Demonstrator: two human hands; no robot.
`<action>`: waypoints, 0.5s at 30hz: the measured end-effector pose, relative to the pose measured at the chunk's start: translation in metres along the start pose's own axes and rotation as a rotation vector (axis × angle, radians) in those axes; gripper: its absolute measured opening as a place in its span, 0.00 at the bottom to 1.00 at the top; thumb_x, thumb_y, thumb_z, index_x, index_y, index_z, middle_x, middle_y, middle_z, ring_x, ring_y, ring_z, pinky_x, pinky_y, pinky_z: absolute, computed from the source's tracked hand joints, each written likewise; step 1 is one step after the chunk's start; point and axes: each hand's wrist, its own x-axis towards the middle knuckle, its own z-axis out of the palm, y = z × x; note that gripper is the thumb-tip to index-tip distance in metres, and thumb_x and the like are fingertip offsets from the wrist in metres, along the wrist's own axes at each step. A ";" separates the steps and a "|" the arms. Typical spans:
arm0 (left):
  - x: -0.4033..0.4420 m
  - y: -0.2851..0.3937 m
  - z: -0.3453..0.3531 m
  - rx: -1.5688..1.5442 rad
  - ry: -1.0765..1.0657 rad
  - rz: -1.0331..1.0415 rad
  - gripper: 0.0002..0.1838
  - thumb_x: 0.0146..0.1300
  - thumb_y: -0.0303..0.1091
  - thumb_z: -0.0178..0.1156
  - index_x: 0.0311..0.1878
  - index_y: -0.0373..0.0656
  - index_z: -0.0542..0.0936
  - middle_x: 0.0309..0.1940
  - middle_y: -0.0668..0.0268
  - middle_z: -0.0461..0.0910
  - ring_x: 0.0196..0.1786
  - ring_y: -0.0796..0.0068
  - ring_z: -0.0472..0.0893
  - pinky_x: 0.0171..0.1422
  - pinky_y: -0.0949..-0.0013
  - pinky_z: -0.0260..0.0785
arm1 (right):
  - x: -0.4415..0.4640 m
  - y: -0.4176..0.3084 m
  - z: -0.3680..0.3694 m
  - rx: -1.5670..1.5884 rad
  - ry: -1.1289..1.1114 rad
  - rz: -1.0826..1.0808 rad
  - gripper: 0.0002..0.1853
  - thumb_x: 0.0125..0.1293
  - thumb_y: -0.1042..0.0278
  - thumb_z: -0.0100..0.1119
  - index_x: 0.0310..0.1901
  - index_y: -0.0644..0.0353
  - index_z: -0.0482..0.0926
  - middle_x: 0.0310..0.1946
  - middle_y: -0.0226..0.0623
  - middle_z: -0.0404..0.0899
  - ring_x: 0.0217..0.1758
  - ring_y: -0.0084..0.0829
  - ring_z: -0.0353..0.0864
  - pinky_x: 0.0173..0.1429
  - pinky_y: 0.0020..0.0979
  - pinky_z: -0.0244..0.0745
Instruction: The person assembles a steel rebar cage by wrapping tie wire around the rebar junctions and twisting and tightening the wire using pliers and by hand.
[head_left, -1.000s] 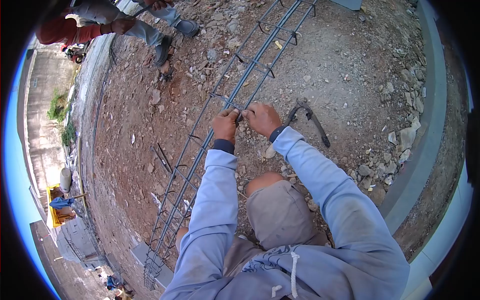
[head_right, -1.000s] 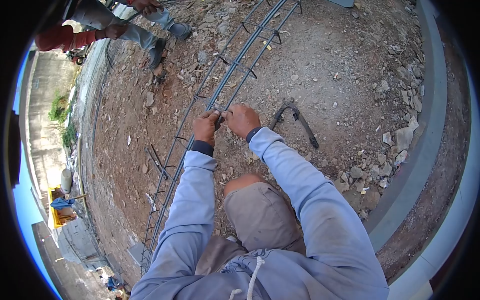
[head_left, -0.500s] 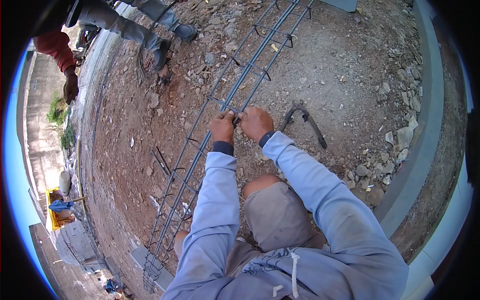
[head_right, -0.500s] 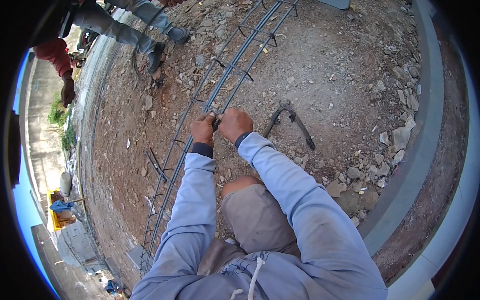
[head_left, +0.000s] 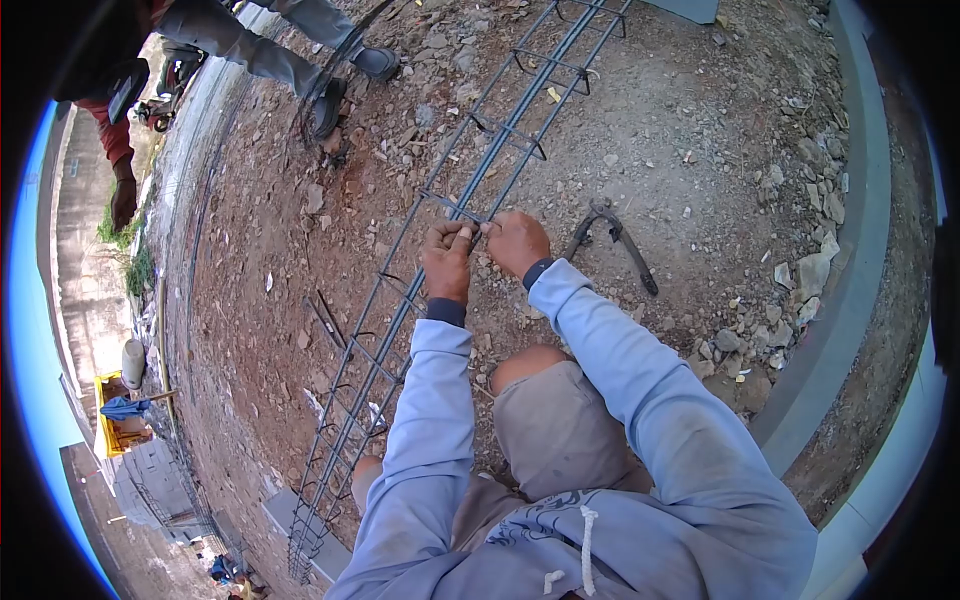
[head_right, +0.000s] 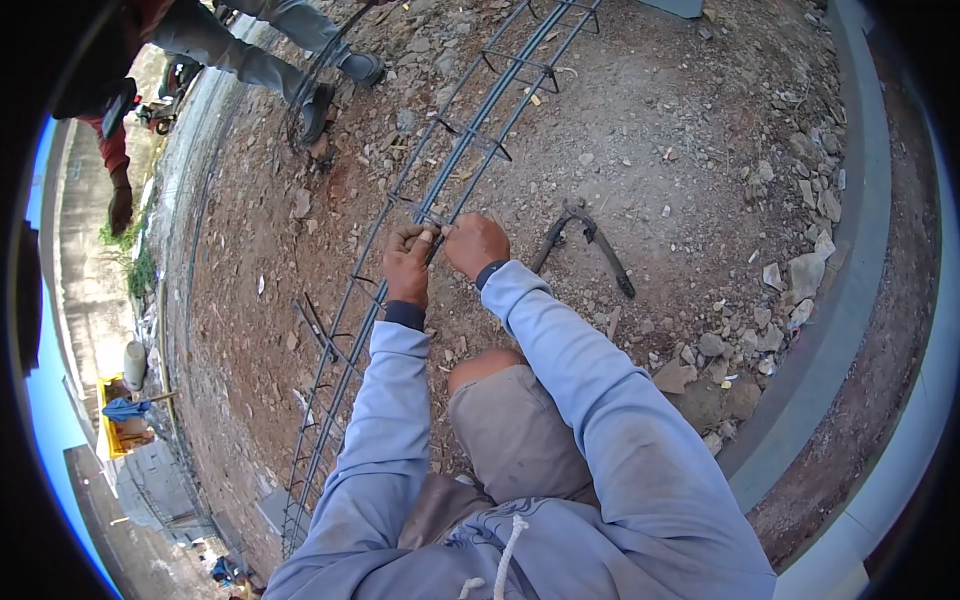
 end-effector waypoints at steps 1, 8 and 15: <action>-0.004 0.002 0.002 0.071 0.017 0.044 0.12 0.63 0.23 0.55 0.50 0.34 0.73 0.38 0.60 0.81 0.41 0.76 0.79 0.46 0.75 0.71 | 0.000 0.000 0.001 0.021 -0.012 0.002 0.14 0.59 0.57 0.57 0.30 0.61 0.82 0.30 0.52 0.81 0.37 0.52 0.80 0.43 0.46 0.75; -0.012 -0.001 0.008 0.358 -0.014 0.168 0.15 0.62 0.22 0.52 0.53 0.35 0.74 0.45 0.58 0.80 0.49 0.70 0.79 0.55 0.70 0.69 | 0.003 0.006 0.004 0.069 0.005 -0.003 0.14 0.59 0.56 0.58 0.30 0.60 0.83 0.30 0.53 0.80 0.37 0.52 0.80 0.44 0.45 0.75; -0.016 -0.005 0.008 0.474 -0.049 0.313 0.16 0.61 0.21 0.52 0.52 0.40 0.79 0.46 0.57 0.81 0.50 0.63 0.79 0.55 0.66 0.70 | 0.002 0.011 0.004 0.109 -0.001 -0.037 0.15 0.59 0.56 0.57 0.29 0.61 0.82 0.31 0.53 0.80 0.38 0.52 0.80 0.44 0.46 0.74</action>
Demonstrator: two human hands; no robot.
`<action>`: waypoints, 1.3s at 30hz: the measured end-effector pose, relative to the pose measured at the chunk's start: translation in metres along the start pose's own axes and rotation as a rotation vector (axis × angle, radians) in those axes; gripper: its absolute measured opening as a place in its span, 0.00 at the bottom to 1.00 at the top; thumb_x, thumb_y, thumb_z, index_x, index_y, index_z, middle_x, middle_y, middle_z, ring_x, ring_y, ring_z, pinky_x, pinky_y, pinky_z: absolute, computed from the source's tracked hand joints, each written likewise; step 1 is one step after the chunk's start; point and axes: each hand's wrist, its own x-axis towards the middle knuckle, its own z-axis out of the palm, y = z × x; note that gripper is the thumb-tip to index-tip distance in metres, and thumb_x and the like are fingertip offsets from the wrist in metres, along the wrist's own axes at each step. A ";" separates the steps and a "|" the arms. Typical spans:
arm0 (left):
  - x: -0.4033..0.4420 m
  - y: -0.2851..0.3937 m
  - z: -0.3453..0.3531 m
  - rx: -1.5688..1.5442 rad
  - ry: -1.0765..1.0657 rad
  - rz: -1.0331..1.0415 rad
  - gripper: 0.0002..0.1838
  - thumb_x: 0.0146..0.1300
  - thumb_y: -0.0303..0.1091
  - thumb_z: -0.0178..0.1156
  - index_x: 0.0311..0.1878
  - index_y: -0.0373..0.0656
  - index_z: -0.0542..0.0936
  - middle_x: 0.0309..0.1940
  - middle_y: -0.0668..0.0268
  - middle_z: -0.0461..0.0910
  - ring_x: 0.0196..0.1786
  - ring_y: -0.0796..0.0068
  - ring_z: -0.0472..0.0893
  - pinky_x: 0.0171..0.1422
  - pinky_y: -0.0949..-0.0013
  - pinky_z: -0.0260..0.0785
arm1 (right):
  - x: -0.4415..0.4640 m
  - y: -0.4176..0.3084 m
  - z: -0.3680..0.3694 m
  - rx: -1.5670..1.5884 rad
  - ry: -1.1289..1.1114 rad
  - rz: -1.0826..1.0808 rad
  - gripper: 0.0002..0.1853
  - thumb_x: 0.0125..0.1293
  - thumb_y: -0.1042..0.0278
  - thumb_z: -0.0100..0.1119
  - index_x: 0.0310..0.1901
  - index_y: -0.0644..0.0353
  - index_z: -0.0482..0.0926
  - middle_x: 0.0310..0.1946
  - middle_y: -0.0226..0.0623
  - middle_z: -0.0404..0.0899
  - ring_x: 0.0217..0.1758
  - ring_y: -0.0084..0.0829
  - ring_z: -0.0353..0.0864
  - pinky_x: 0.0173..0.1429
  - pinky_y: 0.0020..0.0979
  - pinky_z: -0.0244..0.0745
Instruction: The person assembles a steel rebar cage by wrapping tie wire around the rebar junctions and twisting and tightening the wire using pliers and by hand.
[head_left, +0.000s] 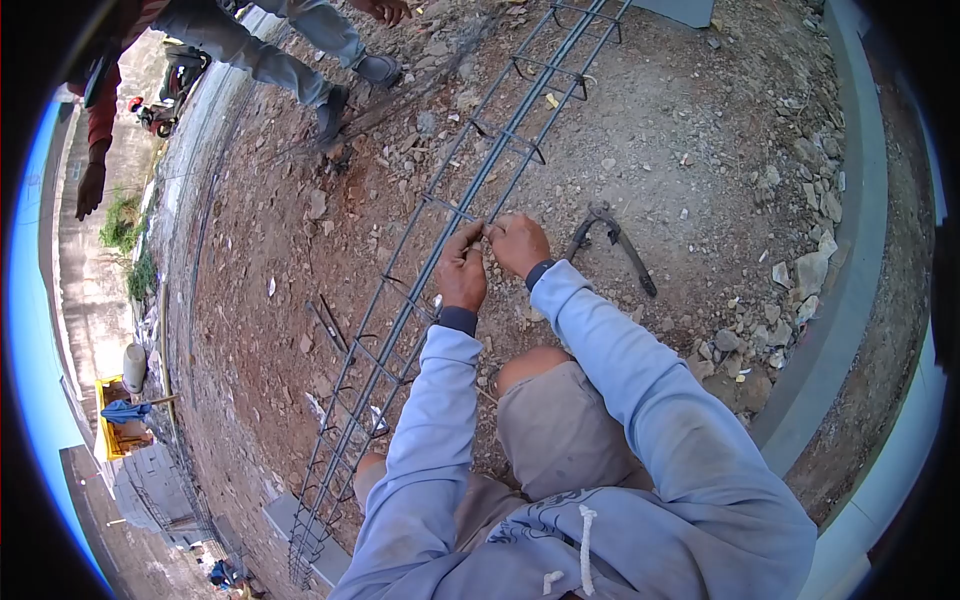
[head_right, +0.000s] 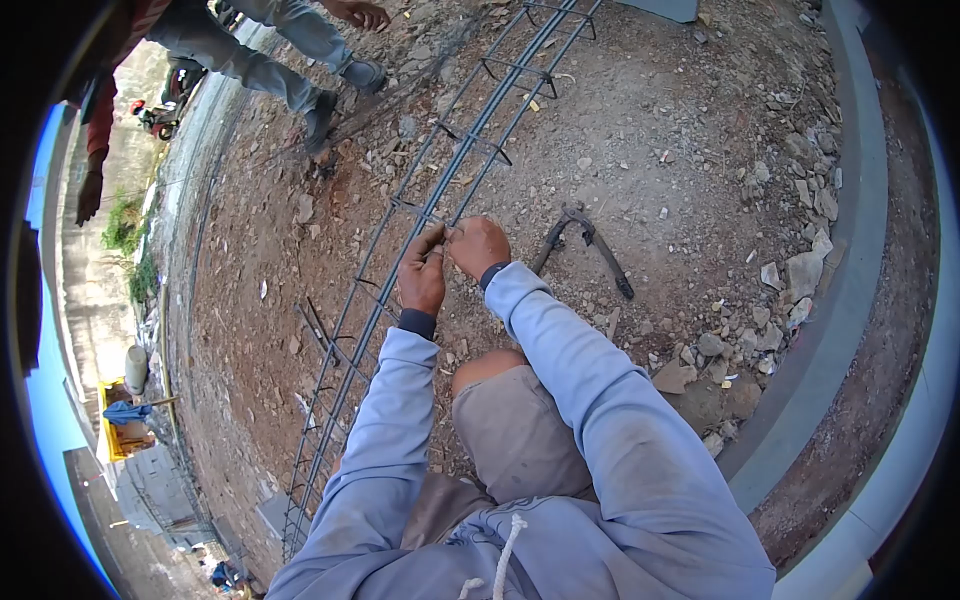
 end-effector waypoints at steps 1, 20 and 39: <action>0.000 0.001 -0.002 0.100 -0.017 0.067 0.16 0.61 0.22 0.52 0.52 0.42 0.79 0.46 0.57 0.80 0.50 0.63 0.79 0.55 0.66 0.70 | -0.001 0.001 0.000 -0.033 0.005 -0.028 0.14 0.60 0.57 0.57 0.31 0.61 0.82 0.31 0.52 0.80 0.38 0.52 0.80 0.44 0.46 0.74; 0.001 0.010 -0.012 0.271 -0.088 0.114 0.21 0.57 0.18 0.50 0.50 0.49 0.82 0.48 0.56 0.77 0.51 0.59 0.77 0.55 0.66 0.70 | -0.025 -0.033 -0.045 -0.727 -0.327 -0.606 0.07 0.52 0.68 0.57 0.31 0.61 0.80 0.30 0.46 0.82 0.36 0.43 0.83 0.41 0.41 0.78; 0.002 0.008 0.002 0.168 0.072 0.065 0.18 0.56 0.21 0.51 0.45 0.47 0.85 0.43 0.56 0.80 0.47 0.60 0.79 0.54 0.65 0.70 | -0.037 0.047 -0.028 0.660 -0.527 0.508 0.18 0.67 0.54 0.52 0.40 0.64 0.78 0.21 0.38 0.78 0.21 0.31 0.78 0.27 0.32 0.76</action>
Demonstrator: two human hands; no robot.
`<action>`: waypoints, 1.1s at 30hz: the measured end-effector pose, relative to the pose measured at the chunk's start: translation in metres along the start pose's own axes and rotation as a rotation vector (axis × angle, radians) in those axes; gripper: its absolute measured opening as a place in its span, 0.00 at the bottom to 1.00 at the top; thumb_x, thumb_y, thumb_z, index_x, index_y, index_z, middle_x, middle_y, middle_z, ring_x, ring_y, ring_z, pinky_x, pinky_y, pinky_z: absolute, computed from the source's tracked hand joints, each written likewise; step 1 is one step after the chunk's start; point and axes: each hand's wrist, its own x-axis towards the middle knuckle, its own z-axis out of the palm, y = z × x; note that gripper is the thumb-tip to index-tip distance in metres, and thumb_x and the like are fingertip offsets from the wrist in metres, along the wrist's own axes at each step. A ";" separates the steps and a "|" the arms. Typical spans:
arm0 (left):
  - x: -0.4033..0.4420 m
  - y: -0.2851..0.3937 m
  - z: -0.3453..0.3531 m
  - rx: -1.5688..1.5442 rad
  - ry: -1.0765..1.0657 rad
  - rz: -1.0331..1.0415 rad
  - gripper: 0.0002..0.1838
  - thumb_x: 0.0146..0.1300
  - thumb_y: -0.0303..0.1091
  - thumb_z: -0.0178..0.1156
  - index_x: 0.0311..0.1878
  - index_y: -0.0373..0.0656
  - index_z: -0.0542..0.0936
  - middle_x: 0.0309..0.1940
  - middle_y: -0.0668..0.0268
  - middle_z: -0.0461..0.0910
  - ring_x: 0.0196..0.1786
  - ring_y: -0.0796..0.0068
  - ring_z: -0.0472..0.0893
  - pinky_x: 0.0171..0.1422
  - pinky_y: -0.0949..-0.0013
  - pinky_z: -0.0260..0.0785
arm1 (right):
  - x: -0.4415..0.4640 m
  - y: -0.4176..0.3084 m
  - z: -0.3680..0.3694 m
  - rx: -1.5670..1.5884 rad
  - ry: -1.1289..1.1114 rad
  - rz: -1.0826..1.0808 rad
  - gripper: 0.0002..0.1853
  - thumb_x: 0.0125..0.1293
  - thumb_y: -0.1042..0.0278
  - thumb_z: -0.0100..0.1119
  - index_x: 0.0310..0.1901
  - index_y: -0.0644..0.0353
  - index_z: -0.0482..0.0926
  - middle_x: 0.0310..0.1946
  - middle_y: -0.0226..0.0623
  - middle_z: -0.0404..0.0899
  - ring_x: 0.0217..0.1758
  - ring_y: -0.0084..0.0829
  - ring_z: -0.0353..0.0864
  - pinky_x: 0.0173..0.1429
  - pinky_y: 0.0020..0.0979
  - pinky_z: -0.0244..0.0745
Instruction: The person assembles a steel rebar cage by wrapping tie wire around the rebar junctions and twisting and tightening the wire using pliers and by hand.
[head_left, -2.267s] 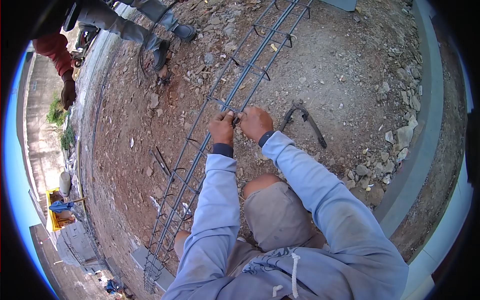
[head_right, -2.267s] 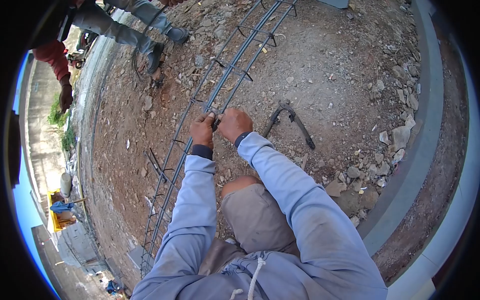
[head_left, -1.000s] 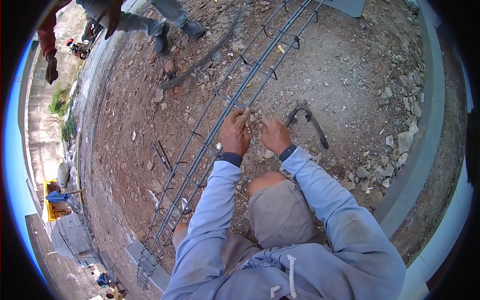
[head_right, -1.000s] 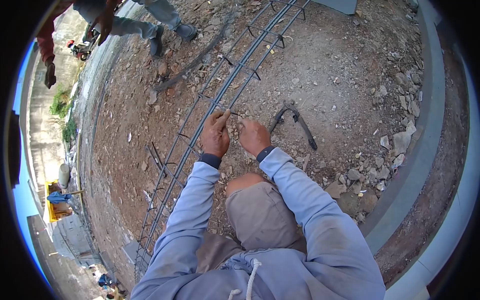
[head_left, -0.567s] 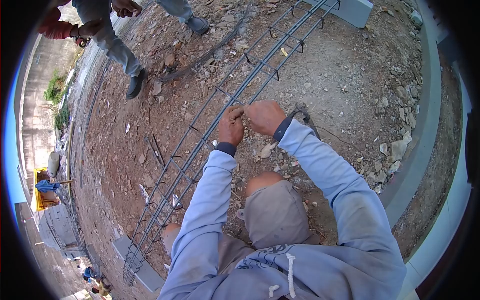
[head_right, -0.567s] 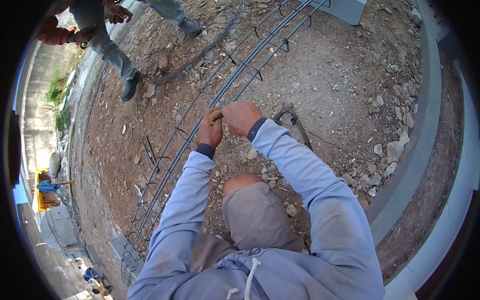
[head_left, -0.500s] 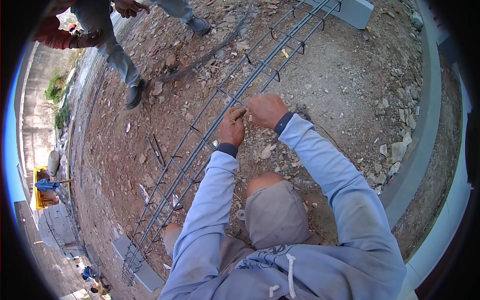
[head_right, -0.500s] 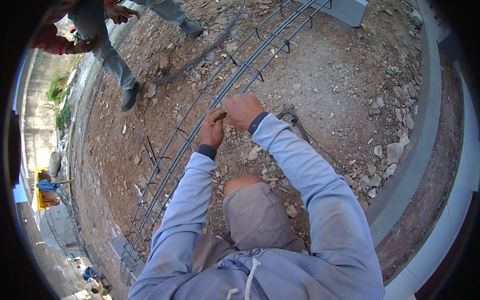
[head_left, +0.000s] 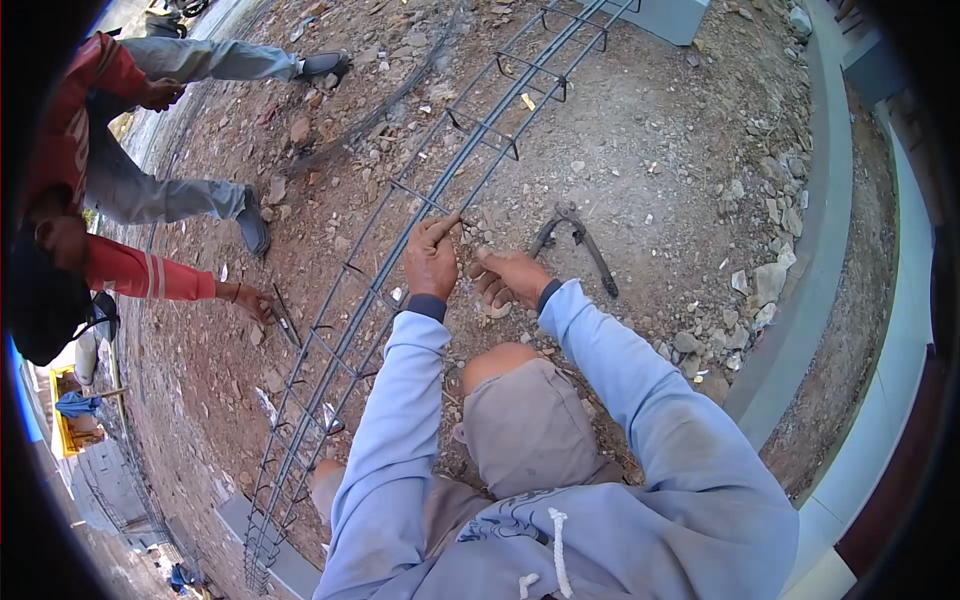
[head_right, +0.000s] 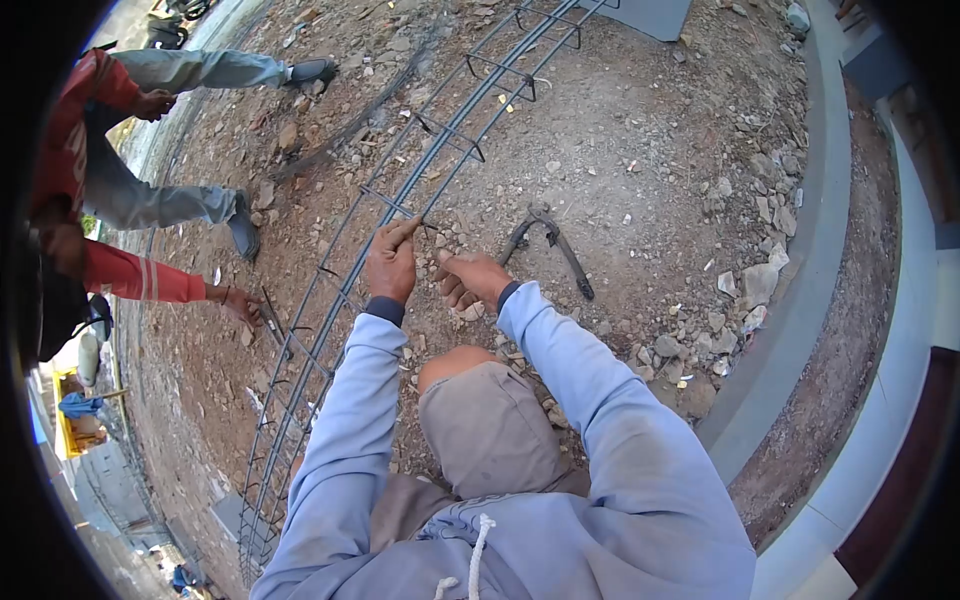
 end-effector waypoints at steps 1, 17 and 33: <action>-0.001 0.004 -0.002 0.004 0.007 0.004 0.17 0.56 0.21 0.52 0.45 0.47 0.85 0.43 0.56 0.80 0.47 0.60 0.79 0.54 0.65 0.70 | 0.003 0.007 -0.004 -0.034 0.117 -0.011 0.18 0.66 0.54 0.53 0.41 0.64 0.77 0.22 0.39 0.78 0.21 0.34 0.78 0.28 0.34 0.77; -0.034 0.034 0.001 0.192 0.172 -0.026 0.14 0.63 0.33 0.55 0.51 0.46 0.80 0.46 0.58 0.79 0.49 0.62 0.77 0.54 0.59 0.66 | 0.007 0.046 -0.135 -1.169 0.925 -0.003 0.20 0.51 0.68 0.61 0.46 0.65 0.73 0.47 0.53 0.75 0.53 0.49 0.75 0.56 0.43 0.73; -0.029 -0.003 0.038 -0.428 -0.179 -0.493 0.28 0.67 0.50 0.53 0.61 0.38 0.69 0.49 0.63 0.79 0.49 0.75 0.77 0.48 0.70 0.66 | -0.086 -0.024 -0.055 -0.430 0.497 -0.760 0.15 0.64 0.57 0.60 0.43 0.61 0.81 0.21 0.28 0.71 0.25 0.18 0.66 0.30 0.27 0.63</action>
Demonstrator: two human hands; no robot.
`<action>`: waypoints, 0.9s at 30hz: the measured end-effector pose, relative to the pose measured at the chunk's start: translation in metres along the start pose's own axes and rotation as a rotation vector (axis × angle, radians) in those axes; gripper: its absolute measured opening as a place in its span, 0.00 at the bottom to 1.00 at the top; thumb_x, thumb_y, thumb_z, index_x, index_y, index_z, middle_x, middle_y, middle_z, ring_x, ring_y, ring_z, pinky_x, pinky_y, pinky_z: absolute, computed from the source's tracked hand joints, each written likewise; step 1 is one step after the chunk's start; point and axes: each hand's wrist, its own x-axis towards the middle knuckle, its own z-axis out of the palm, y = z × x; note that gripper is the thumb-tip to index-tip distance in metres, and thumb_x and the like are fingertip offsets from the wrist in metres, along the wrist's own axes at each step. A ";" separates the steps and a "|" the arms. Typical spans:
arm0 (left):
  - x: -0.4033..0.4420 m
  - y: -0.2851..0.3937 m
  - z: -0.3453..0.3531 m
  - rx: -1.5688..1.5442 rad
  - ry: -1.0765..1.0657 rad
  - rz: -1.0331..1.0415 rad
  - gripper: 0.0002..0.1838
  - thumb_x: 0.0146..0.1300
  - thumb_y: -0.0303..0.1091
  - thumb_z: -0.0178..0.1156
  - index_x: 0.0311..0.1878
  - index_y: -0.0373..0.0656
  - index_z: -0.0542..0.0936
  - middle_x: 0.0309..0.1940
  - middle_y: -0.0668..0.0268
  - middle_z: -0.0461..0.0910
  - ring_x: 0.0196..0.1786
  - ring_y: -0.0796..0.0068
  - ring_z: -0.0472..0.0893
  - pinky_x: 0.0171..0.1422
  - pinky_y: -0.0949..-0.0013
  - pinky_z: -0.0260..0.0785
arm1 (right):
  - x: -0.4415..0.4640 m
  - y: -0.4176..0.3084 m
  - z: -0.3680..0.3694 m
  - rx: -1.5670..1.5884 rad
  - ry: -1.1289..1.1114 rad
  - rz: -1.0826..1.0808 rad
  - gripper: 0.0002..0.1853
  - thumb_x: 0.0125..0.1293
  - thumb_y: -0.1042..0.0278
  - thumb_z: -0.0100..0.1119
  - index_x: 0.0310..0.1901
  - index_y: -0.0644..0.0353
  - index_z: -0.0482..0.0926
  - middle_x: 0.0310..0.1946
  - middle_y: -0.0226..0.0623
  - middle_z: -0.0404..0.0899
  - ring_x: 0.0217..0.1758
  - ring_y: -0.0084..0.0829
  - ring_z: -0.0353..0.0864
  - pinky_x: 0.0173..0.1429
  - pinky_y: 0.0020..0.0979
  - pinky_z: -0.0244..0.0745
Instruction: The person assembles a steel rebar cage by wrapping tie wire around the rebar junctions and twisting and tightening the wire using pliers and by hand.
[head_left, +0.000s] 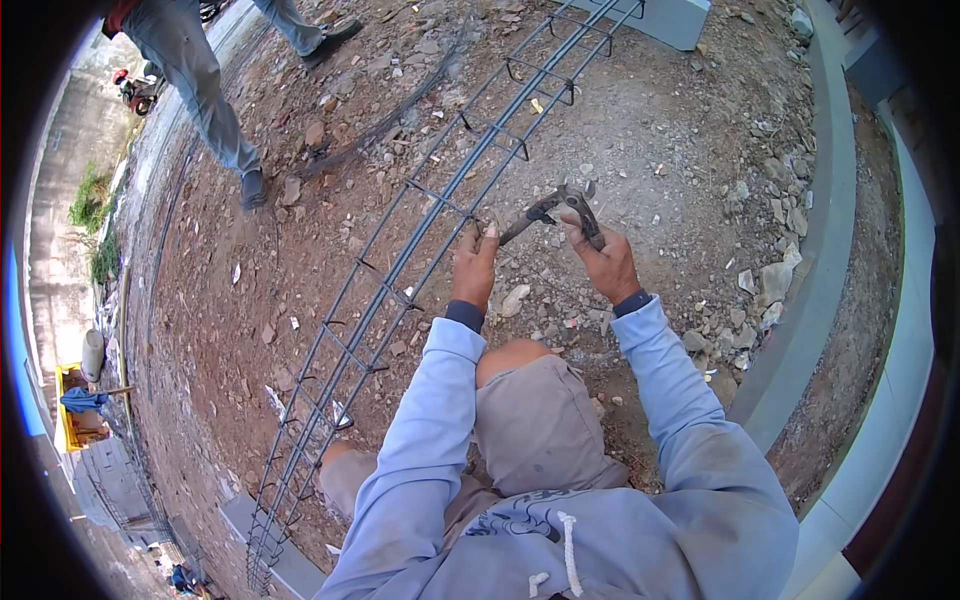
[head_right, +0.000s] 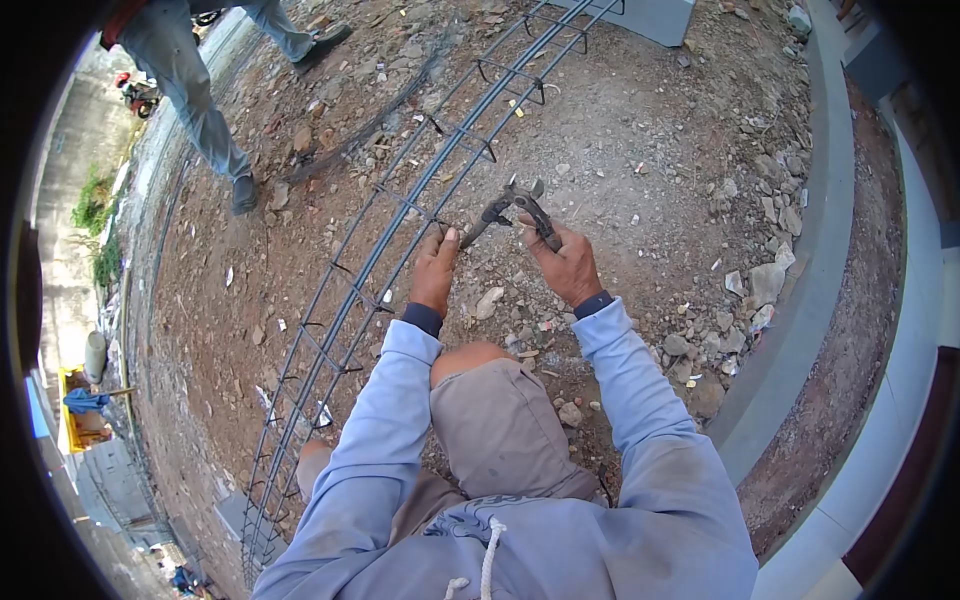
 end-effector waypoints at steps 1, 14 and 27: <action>-0.002 0.003 0.000 -0.039 -0.025 -0.007 0.28 0.67 0.50 0.53 0.62 0.39 0.69 0.48 0.63 0.80 0.48 0.75 0.77 0.47 0.70 0.66 | 0.001 -0.005 0.003 0.004 -0.002 -0.075 0.15 0.65 0.57 0.59 0.44 0.61 0.81 0.23 0.28 0.72 0.27 0.18 0.67 0.31 0.26 0.64; -0.020 0.024 -0.026 -0.150 -0.113 -0.245 0.20 0.67 0.51 0.54 0.49 0.45 0.77 0.38 0.67 0.81 0.38 0.79 0.78 0.42 0.71 0.67 | 0.017 -0.035 0.042 0.774 -0.126 0.087 0.28 0.71 0.56 0.49 0.66 0.64 0.60 0.55 0.44 0.74 0.62 0.40 0.71 0.62 0.38 0.68; -0.006 0.026 -0.011 -0.531 -0.101 -0.391 0.24 0.70 0.34 0.46 0.68 0.40 0.60 0.45 0.61 0.80 0.45 0.70 0.80 0.49 0.65 0.74 | 0.028 -0.043 0.039 0.777 -0.278 0.437 0.15 0.70 0.58 0.51 0.49 0.60 0.74 0.29 0.35 0.79 0.26 0.22 0.79 0.23 0.22 0.69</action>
